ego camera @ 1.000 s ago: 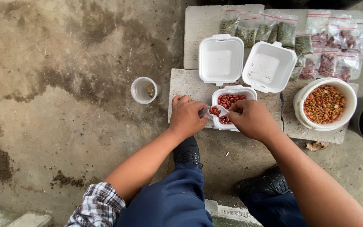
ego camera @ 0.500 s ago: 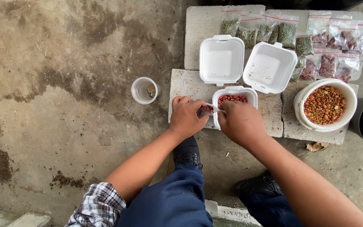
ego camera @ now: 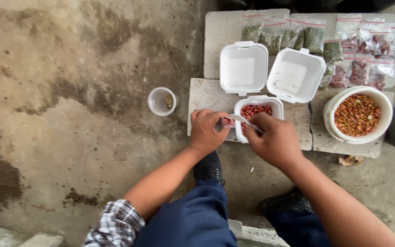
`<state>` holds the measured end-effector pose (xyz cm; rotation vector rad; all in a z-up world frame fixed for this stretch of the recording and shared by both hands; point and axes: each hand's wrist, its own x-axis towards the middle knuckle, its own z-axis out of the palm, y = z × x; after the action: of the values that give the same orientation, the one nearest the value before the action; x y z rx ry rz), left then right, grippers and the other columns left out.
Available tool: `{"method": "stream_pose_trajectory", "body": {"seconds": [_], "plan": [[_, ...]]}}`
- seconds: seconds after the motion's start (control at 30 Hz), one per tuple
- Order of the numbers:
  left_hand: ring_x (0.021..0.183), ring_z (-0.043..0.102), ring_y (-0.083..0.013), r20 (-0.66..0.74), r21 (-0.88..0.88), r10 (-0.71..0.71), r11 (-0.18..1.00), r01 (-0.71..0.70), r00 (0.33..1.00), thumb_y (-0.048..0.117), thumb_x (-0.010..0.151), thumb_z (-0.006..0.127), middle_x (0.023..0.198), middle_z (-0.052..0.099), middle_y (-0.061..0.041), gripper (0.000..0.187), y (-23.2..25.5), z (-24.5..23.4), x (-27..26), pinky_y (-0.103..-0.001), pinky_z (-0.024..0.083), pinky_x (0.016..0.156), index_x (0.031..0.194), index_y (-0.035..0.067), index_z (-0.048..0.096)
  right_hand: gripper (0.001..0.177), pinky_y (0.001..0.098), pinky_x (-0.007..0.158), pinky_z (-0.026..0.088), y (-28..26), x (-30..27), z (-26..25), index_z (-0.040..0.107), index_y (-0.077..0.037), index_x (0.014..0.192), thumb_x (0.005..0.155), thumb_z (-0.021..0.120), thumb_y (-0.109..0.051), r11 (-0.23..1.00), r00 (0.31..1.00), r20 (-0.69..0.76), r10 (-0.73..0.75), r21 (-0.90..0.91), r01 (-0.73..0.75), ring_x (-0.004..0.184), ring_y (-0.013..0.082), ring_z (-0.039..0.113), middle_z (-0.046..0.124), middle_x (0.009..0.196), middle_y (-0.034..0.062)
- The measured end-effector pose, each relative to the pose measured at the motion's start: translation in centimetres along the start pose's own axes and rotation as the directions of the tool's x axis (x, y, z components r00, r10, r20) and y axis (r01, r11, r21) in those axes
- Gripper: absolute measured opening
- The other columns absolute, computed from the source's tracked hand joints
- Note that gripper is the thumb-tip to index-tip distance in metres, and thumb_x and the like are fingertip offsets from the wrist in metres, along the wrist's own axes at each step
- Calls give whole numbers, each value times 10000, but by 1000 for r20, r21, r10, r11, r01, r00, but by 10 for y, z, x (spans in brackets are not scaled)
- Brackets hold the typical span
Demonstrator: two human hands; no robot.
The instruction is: The person is sorting and putting various types of seeds into small, clear plastic bags.
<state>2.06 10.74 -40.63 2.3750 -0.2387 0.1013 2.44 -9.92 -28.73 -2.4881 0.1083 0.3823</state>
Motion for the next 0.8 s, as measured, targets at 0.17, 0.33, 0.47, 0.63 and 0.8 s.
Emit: {"method": "stream_pose_trajectory", "body": {"seconds": [0.17,0.33,0.47,0.63,0.8], "plan": [[910,690,-231,-93,-39,87,995,-91,992,217,735,766,938,748,14,334,14,-21,11,-454,473,929,1064,191,716,275,547,794,525,22,18,-42,763,-165,1012,852,679,-373,970,966,90,241,-53,-237,920,435,718,777,885,162],[958,684,-304,-50,-123,-79,990,72,996,160,776,772,1013,751,-62,343,25,-23,5,-424,562,824,1114,143,716,268,460,771,579,45,23,-53,761,-205,973,864,596,-386,895,927,174,333,-369,-253,856,374,773,833,892,99],[914,704,-282,-22,-86,-82,993,80,996,269,888,744,1003,753,-34,332,32,-24,5,-430,563,769,1188,143,676,293,420,752,603,33,19,-56,731,-262,1060,907,539,-422,834,865,248,435,-473,-284,898,328,791,849,959,86],[808,689,-265,22,-54,17,998,-15,1000,245,893,757,919,726,0,276,27,-23,9,-425,532,674,1144,185,658,309,449,704,629,26,17,-50,702,-194,1055,933,528,-418,835,874,267,407,-496,-237,833,336,805,830,927,123],[822,756,-264,-115,-136,-108,986,92,987,233,793,832,870,769,-60,315,18,-9,8,-348,628,738,1070,163,699,424,483,868,614,45,14,-35,766,-211,1164,895,556,-463,903,894,251,372,-321,-285,979,368,782,822,962,151]]}}
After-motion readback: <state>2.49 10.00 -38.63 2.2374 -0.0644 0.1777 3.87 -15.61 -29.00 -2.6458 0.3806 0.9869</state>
